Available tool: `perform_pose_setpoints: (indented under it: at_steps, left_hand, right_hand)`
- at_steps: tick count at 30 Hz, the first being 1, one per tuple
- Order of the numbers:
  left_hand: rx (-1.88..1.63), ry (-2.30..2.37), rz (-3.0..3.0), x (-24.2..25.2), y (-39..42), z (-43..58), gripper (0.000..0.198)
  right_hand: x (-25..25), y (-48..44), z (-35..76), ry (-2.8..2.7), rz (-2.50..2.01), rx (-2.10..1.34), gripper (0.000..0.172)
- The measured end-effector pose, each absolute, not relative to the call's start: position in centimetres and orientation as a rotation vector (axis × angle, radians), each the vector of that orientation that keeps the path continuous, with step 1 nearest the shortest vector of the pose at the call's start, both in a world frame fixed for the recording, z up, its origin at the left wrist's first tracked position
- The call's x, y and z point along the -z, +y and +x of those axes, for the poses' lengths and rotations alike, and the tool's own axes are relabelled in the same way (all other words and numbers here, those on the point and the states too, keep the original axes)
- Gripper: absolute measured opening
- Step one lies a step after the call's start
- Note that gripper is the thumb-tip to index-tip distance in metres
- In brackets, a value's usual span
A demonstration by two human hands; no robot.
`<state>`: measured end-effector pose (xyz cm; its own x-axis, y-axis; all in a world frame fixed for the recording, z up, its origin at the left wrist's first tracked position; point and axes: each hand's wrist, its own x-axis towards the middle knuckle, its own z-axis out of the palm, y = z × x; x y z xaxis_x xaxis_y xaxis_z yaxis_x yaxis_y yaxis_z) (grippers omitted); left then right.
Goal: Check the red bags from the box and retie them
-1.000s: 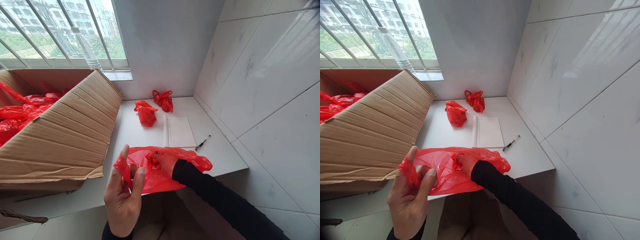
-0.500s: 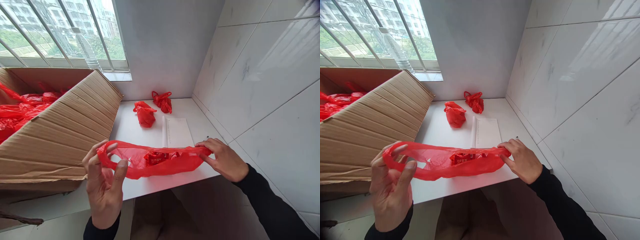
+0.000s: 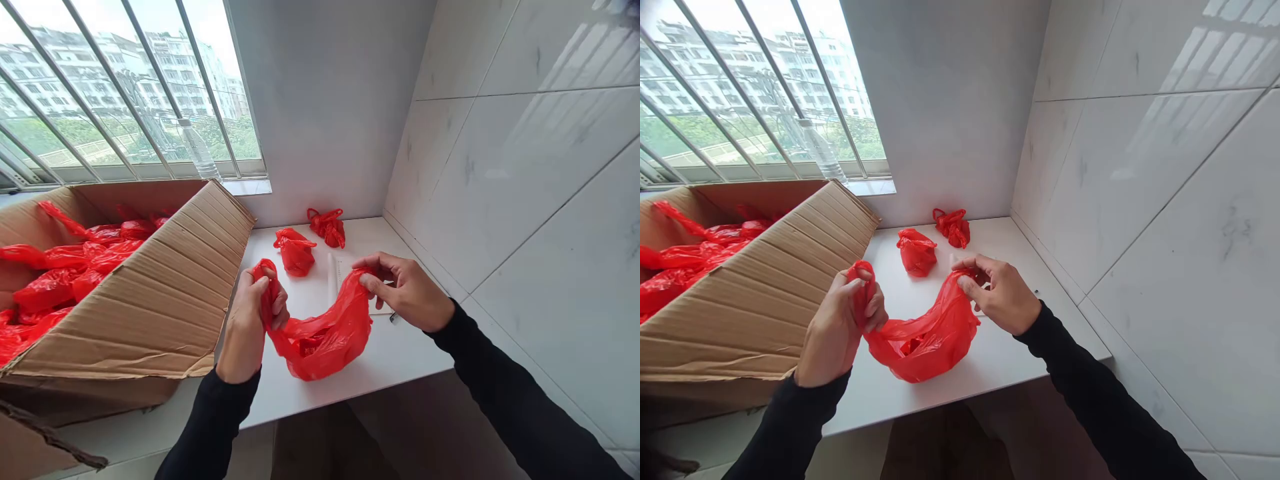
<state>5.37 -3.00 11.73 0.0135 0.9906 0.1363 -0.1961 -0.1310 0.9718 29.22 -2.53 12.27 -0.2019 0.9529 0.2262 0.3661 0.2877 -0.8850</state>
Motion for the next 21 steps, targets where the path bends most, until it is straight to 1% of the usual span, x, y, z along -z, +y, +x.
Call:
perform_pose_setpoints:
  at_steps: [4, 6, 11, 12, 14, 16, 17, 19, 21]
  left_hand:
    - [-1.349, 1.084, 1.313, -11.5, -3.0, 5.1, 0.018]
    - [-1.383, 1.155, 1.359, -11.5, -2.9, 4.3, 0.020]
    - [-1.509, 1.227, 1.190, -11.6, -2.0, 1.8, 0.016]
    - [-1.525, 1.198, 1.137, -11.6, -1.9, 1.5, 0.017]
    - [-1.571, 1.117, 1.062, -11.6, -1.8, 1.3, 0.021]
    - [-1.610, 1.056, 1.032, -11.5, -1.9, 1.4, 0.019]
    - [-1.622, 1.044, 1.031, -11.4, -2.0, 1.5, 0.017]
    - [-1.628, 1.035, 1.041, -11.3, -2.3, 1.7, 0.014]
    - [-1.626, 1.038, 1.056, -11.2, -2.6, 1.9, 0.014]
  right_hand:
    - [-13.0, -2.2, 28.5, -1.853, -1.312, -0.593, 0.023]
    - [-13.5, -1.9, 29.0, -1.913, -1.342, -0.524, 0.022]
    - [-14.2, -1.4, 30.9, -1.938, -1.361, -0.648, 0.034]
    - [-14.2, -1.4, 31.1, -1.946, -1.365, -0.657, 0.033]
    - [-14.3, -1.4, 31.2, -1.978, -1.386, -0.647, 0.025]
    - [-14.3, -1.4, 30.9, -1.997, -1.418, -0.639, 0.016]
    - [-14.4, -1.4, 30.8, -1.995, -1.432, -0.642, 0.016]
    - [-14.5, -1.4, 30.5, -1.971, -1.422, -0.648, 0.024]
    - [-14.6, -1.4, 30.5, -1.972, -1.352, -0.681, 0.028]
